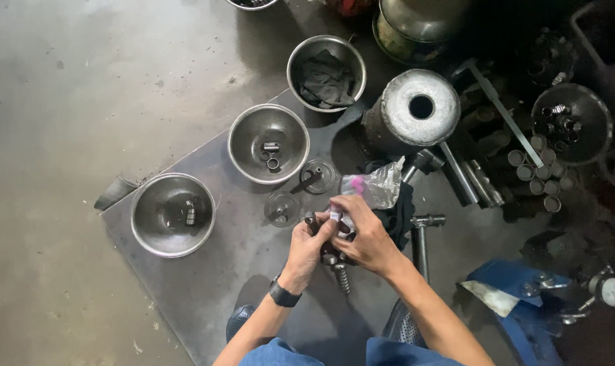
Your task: Selecting, cleaning, and drilling small metal parts using a drill press.
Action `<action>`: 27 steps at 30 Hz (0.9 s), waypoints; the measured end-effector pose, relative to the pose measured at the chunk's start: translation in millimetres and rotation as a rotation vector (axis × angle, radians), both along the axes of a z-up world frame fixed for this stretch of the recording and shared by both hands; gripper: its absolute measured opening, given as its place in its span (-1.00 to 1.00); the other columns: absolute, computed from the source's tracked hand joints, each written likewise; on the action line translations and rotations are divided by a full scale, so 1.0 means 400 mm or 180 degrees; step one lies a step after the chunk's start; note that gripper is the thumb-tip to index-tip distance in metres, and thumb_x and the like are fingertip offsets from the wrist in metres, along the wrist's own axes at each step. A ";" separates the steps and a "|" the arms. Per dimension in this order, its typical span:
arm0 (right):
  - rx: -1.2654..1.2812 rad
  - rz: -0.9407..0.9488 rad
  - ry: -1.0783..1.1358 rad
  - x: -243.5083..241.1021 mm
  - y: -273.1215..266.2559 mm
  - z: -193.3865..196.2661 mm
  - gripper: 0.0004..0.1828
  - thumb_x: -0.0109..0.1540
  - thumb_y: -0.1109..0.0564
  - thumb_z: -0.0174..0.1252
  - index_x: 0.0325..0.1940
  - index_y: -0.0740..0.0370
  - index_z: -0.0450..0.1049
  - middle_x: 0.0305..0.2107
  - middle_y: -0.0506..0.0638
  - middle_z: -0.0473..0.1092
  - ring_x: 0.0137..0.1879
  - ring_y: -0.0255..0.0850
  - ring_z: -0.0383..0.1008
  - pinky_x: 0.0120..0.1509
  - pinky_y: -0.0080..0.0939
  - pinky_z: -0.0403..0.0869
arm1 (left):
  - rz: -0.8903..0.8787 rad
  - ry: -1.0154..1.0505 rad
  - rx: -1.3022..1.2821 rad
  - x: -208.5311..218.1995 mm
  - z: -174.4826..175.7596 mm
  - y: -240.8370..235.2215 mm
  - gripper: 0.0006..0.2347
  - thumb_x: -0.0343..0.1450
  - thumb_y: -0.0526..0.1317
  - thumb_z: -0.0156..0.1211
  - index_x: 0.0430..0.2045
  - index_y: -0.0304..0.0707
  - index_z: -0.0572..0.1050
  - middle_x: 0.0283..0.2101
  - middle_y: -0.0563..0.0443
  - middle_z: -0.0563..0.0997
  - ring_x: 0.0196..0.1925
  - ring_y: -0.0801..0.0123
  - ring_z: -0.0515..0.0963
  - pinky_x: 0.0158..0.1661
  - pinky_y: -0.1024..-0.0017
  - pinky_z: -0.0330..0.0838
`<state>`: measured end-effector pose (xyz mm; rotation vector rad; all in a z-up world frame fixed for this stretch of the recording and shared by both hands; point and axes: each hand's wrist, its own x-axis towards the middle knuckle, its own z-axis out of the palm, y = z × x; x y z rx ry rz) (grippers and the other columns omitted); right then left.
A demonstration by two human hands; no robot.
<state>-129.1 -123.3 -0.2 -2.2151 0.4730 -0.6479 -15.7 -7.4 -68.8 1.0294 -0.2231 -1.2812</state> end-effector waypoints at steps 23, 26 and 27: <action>0.0022 -0.0427 -0.0045 -0.086 -0.038 -0.058 -0.37 0.02 0.20 0.44 0.12 0.42 0.42 -0.09 0.20 0.47 -0.01 0.06 0.53 0.05 -0.04 0.51 | -0.0410 -0.0768 0.0391 -0.049 -0.042 -0.072 -0.78 0.49 -0.22 0.24 -0.11 -0.42 0.60 -0.32 -0.01 0.66 -0.30 0.52 0.58 -0.24 0.49 0.48; 0.1031 -0.1160 -0.0269 -0.150 -0.082 -0.072 -0.43 0.10 0.25 0.37 0.18 0.37 0.41 -0.02 0.19 0.49 0.02 -0.08 0.54 0.09 -0.12 0.53 | -0.0524 -0.2152 0.0076 -0.034 0.031 -0.153 -0.80 0.46 -0.25 0.25 -0.11 -0.41 0.61 -0.34 -0.07 0.62 -0.33 0.36 0.55 -0.28 0.40 0.44; 0.1679 -0.1648 -0.0480 -0.176 -0.095 -0.081 -0.43 0.14 0.27 0.32 0.23 0.32 0.38 0.00 0.17 0.49 0.02 -0.18 0.55 0.10 -0.18 0.54 | -0.0464 -0.2988 -0.0360 -0.026 0.065 -0.177 -0.80 0.43 -0.28 0.26 -0.13 -0.41 0.61 -0.33 -0.15 0.60 -0.34 0.19 0.58 -0.27 0.34 0.45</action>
